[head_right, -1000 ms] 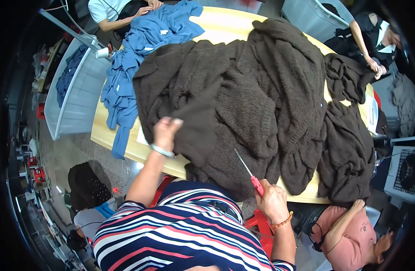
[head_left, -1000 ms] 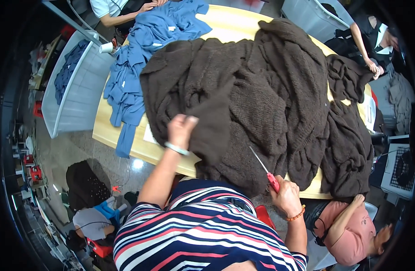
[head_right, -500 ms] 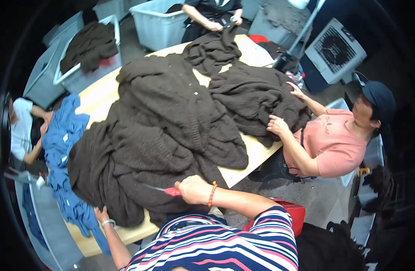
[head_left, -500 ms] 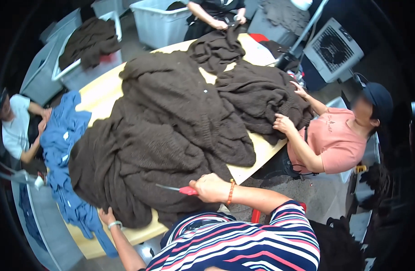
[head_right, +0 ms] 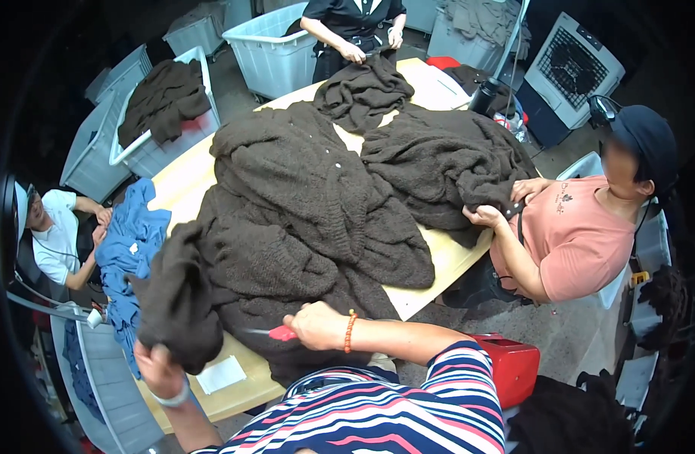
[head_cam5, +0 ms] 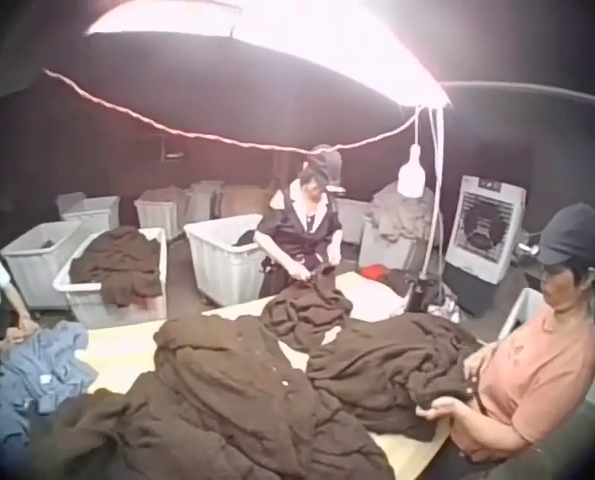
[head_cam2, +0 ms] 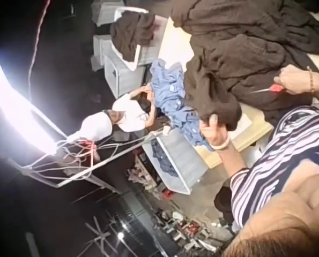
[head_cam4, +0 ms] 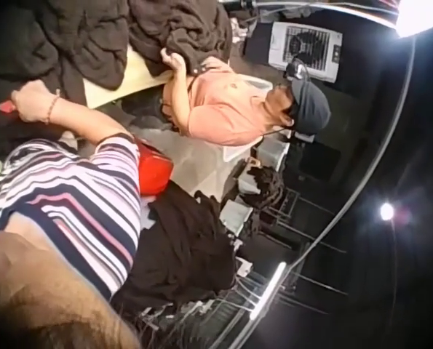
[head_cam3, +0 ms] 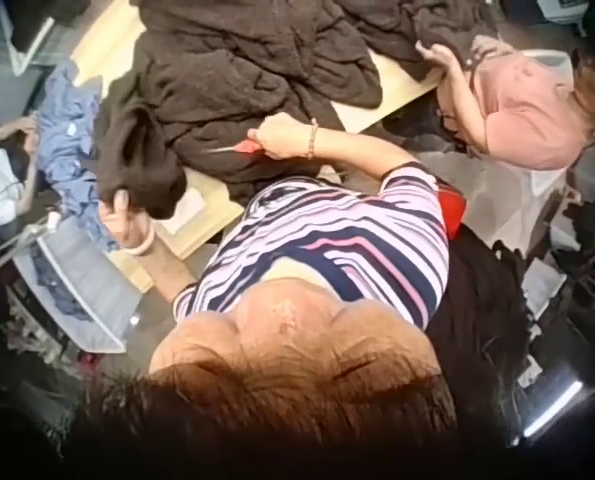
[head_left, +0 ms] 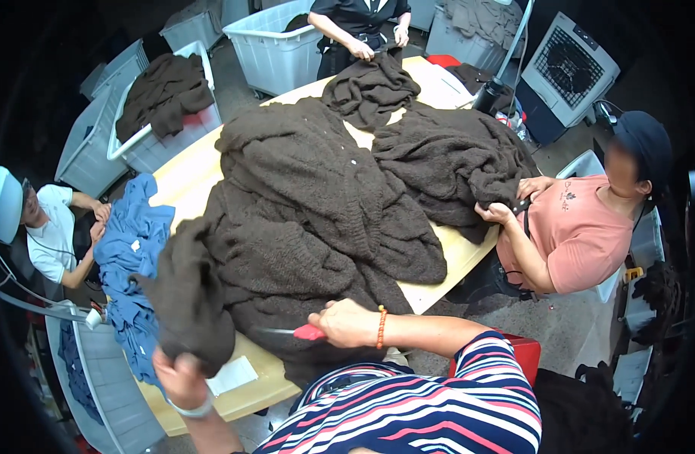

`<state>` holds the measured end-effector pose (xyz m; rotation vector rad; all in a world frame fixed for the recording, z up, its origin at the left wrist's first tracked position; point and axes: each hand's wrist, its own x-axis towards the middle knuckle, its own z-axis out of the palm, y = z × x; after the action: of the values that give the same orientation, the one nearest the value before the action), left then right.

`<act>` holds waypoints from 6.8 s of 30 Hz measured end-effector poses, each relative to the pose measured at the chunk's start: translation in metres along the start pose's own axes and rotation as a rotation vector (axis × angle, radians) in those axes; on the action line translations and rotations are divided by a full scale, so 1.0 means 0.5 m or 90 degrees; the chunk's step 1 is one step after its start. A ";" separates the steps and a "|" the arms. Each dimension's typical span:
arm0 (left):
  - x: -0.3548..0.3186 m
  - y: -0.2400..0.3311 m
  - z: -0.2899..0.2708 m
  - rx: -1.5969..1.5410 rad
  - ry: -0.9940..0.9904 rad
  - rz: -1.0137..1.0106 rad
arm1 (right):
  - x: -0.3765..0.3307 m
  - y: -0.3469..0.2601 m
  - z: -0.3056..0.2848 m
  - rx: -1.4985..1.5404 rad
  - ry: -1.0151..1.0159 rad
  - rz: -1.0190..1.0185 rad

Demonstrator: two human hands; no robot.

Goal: Trimming loose threads from brown sweaters using scissors.

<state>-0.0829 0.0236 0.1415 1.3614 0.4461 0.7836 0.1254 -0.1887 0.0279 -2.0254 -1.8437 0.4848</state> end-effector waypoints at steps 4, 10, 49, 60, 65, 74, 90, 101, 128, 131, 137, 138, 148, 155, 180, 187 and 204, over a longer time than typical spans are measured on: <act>-0.034 0.004 0.139 0.082 -0.371 -0.036 | 0.048 -0.014 -0.025 0.076 0.065 -0.123; -0.002 0.008 0.320 -0.080 -0.792 -0.018 | 0.030 0.060 -0.081 0.242 0.297 -0.138; 0.106 -0.245 0.191 0.755 -0.571 0.051 | -0.385 0.242 -0.196 -0.089 0.369 0.857; 0.000 -0.435 0.163 0.805 -0.198 0.168 | -0.230 0.052 -0.148 0.041 0.124 0.358; -0.022 -0.540 0.179 0.806 -0.273 0.191 | -0.201 0.020 -0.077 -0.002 -0.116 0.223; -0.022 -0.542 0.157 0.748 -0.319 0.243 | -0.061 0.025 -0.049 0.004 0.011 0.153; -0.089 -0.541 0.133 0.495 -0.093 0.242 | -0.181 0.048 0.029 -0.124 0.035 0.176; -0.064 -0.566 0.133 0.472 -0.110 0.040 | -0.163 -0.014 -0.032 -0.078 -0.104 0.228; 0.040 -0.494 0.092 0.392 0.208 0.042 | -0.045 0.008 -0.042 -0.019 -0.057 0.218; 0.088 -0.526 0.067 0.454 0.157 0.029 | -0.010 0.008 -0.041 -0.040 -0.030 0.190; 0.108 -0.555 0.066 0.379 0.133 -0.067 | 0.044 0.015 -0.026 -0.101 -0.002 0.139; 0.104 -0.555 0.063 0.360 0.140 -0.077 | 0.046 0.015 -0.029 -0.095 -0.008 0.144; 0.173 -0.496 0.051 0.354 0.293 -0.030 | 0.065 0.018 -0.057 -0.031 0.003 0.148; 0.209 -0.519 0.001 0.454 0.147 -0.018 | 0.108 0.027 -0.046 -0.036 0.013 0.151; 0.185 -0.522 -0.046 0.466 0.170 -0.006 | 0.109 0.013 -0.041 -0.038 0.008 0.166; 0.173 -0.540 -0.072 0.337 0.188 -0.061 | 0.111 0.000 -0.024 -0.007 0.023 0.076; 0.127 -0.540 -0.060 -0.012 0.177 -0.181 | -0.023 0.052 -0.063 0.027 0.018 0.299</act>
<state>0.0033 0.0854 -0.1163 1.1423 0.8291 0.7390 0.1619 -0.2036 0.0430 -2.4210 -1.3190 0.6062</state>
